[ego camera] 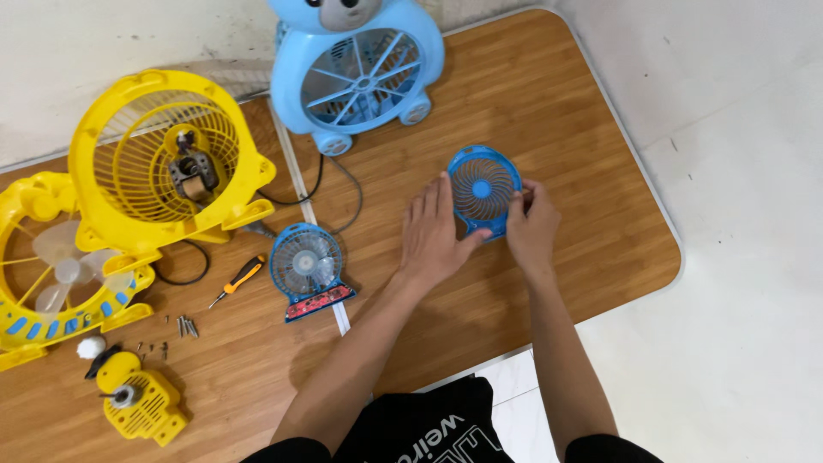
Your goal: The person uses a screwdriver to remove screws from a yellow electric fan and a small blue fan, then reassembles the blue fan by screwing its parts back together. The yellow fan remains partially disassembled on the table.
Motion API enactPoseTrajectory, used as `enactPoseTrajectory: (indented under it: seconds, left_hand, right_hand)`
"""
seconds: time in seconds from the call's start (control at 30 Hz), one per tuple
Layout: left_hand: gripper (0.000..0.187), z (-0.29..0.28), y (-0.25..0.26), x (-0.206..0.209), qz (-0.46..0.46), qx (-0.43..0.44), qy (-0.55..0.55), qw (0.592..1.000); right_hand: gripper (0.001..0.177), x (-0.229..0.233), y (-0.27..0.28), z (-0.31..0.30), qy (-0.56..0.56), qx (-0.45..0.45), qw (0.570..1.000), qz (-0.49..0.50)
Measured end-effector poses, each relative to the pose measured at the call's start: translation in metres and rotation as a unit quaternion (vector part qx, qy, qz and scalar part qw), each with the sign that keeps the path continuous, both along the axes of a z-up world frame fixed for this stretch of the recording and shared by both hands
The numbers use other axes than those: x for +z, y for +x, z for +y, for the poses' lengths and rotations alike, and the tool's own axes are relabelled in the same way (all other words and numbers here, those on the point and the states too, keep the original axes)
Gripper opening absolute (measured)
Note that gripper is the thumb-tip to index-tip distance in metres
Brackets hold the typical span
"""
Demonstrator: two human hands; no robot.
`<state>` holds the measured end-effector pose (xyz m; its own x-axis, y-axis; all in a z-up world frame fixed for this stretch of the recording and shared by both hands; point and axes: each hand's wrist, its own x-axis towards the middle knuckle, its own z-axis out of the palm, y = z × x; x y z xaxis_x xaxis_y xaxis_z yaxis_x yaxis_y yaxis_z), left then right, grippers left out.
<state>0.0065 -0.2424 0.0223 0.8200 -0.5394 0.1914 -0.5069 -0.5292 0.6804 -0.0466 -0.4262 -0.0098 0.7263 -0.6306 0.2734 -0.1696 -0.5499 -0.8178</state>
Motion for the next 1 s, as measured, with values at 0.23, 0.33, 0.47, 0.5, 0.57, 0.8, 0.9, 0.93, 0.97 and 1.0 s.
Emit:
enactPoseTrajectory:
  seconds: [0.23,0.33,0.47,0.5,0.57,0.8,0.9,0.93,0.97,1.0]
  left_hand:
    - [0.116,-0.023,-0.002,0.002,-0.038,-0.062,0.109,0.991]
    - [0.113,-0.026,-0.003,-0.002,-0.032,-0.071,0.119,0.990]
    - [0.112,-0.028,-0.004,-0.006,-0.006,-0.082,0.141,0.987]
    - [0.111,-0.028,-0.004,-0.007,-0.003,-0.085,0.143,0.986]
    - [0.112,-0.029,-0.002,-0.009,0.000,-0.088,0.149,0.985]
    - [0.110,-0.028,-0.004,-0.012,-0.018,-0.089,0.153,0.984]
    - [0.109,-0.026,-0.002,-0.009,0.001,-0.102,0.159,0.982]
    - [0.109,-0.024,-0.003,-0.008,-0.004,-0.100,0.143,0.985]
    - [0.108,-0.021,-0.004,-0.008,-0.009,-0.099,0.128,0.987]
    - [0.107,-0.018,-0.003,-0.006,-0.016,-0.098,0.112,0.989]
  right_hand:
    - [0.022,-0.012,-0.004,-0.018,-0.036,-0.038,0.997,0.048]
    - [0.022,-0.014,-0.007,-0.020,-0.038,-0.047,0.996,0.063]
    - [0.020,-0.020,-0.007,-0.025,-0.059,-0.053,0.995,0.064]
    - [0.020,-0.022,-0.007,-0.026,-0.070,-0.053,0.994,0.064]
    - [0.021,-0.027,-0.006,-0.028,-0.055,-0.054,0.995,0.067]
    - [0.021,-0.037,-0.009,-0.025,-0.138,-0.069,0.983,0.103]
    - [0.024,-0.027,-0.007,-0.022,-0.121,-0.069,0.983,0.120]
    - [0.026,-0.023,-0.009,-0.018,-0.164,-0.076,0.977,0.115]
    - [0.029,-0.017,-0.011,-0.014,-0.207,-0.083,0.969,0.110]
    - [0.032,-0.011,-0.010,-0.011,-0.250,-0.091,0.959,0.102]
